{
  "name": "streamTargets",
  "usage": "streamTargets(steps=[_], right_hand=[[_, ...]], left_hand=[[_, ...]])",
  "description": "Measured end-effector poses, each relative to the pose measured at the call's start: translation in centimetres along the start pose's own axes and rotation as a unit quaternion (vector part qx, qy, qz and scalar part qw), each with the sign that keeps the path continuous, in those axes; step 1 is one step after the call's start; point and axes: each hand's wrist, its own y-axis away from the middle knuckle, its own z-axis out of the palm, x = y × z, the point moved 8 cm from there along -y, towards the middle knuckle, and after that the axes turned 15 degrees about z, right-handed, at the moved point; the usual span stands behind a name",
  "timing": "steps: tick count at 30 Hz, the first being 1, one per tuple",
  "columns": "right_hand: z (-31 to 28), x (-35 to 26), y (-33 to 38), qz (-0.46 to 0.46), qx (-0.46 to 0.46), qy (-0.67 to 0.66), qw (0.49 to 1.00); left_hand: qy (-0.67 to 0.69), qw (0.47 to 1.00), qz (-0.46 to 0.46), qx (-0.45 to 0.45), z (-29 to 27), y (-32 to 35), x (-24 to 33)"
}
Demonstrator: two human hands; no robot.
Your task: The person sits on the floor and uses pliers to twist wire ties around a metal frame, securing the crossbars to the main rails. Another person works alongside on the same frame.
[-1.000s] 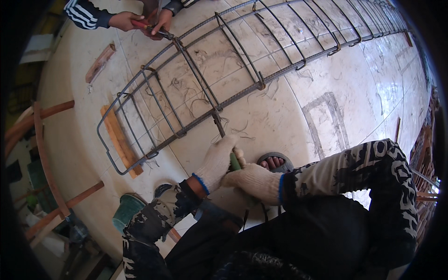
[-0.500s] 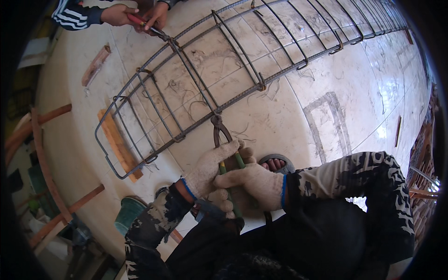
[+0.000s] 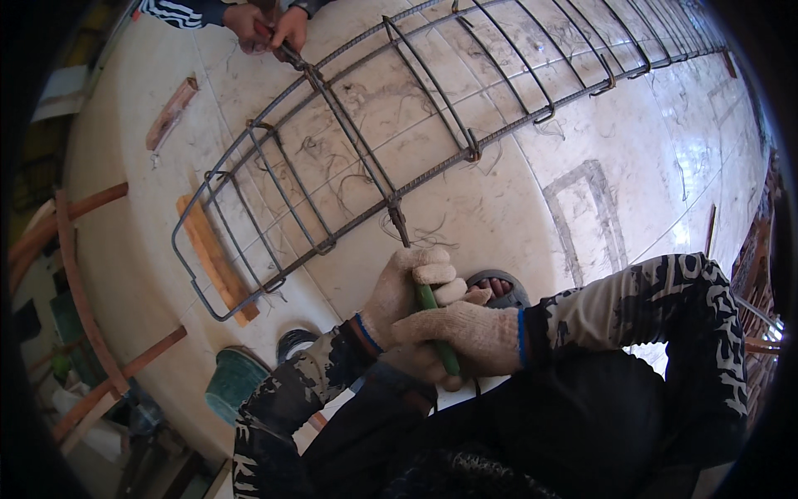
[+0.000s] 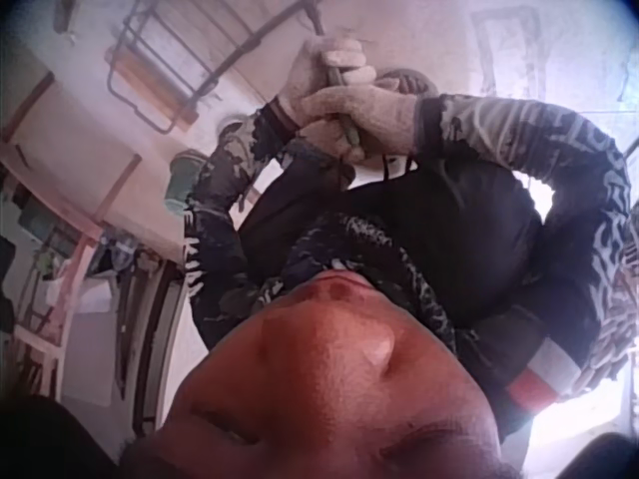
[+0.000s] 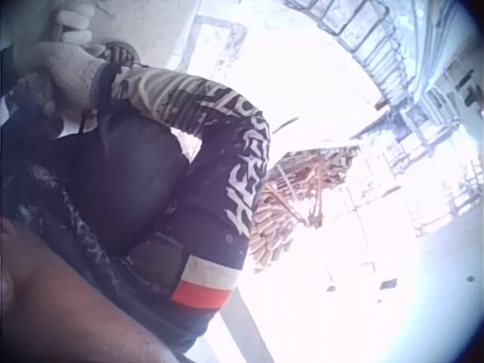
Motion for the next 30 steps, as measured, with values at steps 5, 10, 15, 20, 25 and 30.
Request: streamTargets(steps=[5, 10, 15, 20, 25, 30], right_hand=[[0.8, -4.8, 6.0, 0.068, 0.144, 0.168, 0.973], [-0.5, -3.2, 6.3, 0.125, 0.149, 0.083, 0.977], [2.0, 0.3, 1.2, 0.063, -0.165, -0.168, 0.97], [0.3, -1.0, 2.2, 0.026, 0.052, 0.157, 0.986], [-1.0, -2.5, 3.4, 0.001, 0.214, 0.386, 0.897], [-2.6, -1.9, 3.8, -0.025, 0.174, 0.192, 0.966]], left_hand=[[-0.356, 0.905, 0.0, 0.233, -0.1, 2.1, 1.7], [-0.279, 0.946, 0.014, 0.164, -1.5, 1.0, 2.2], [-0.035, 0.995, 0.098, 0.001, -2.1, 1.1, 1.4], [-0.181, 0.977, 0.096, 0.052, -3.7, 1.2, 1.3], [-0.415, 0.891, 0.014, 0.182, -2.8, 1.3, 1.2], [-0.411, 0.888, 0.067, 0.196, -3.5, 1.1, 1.1]])
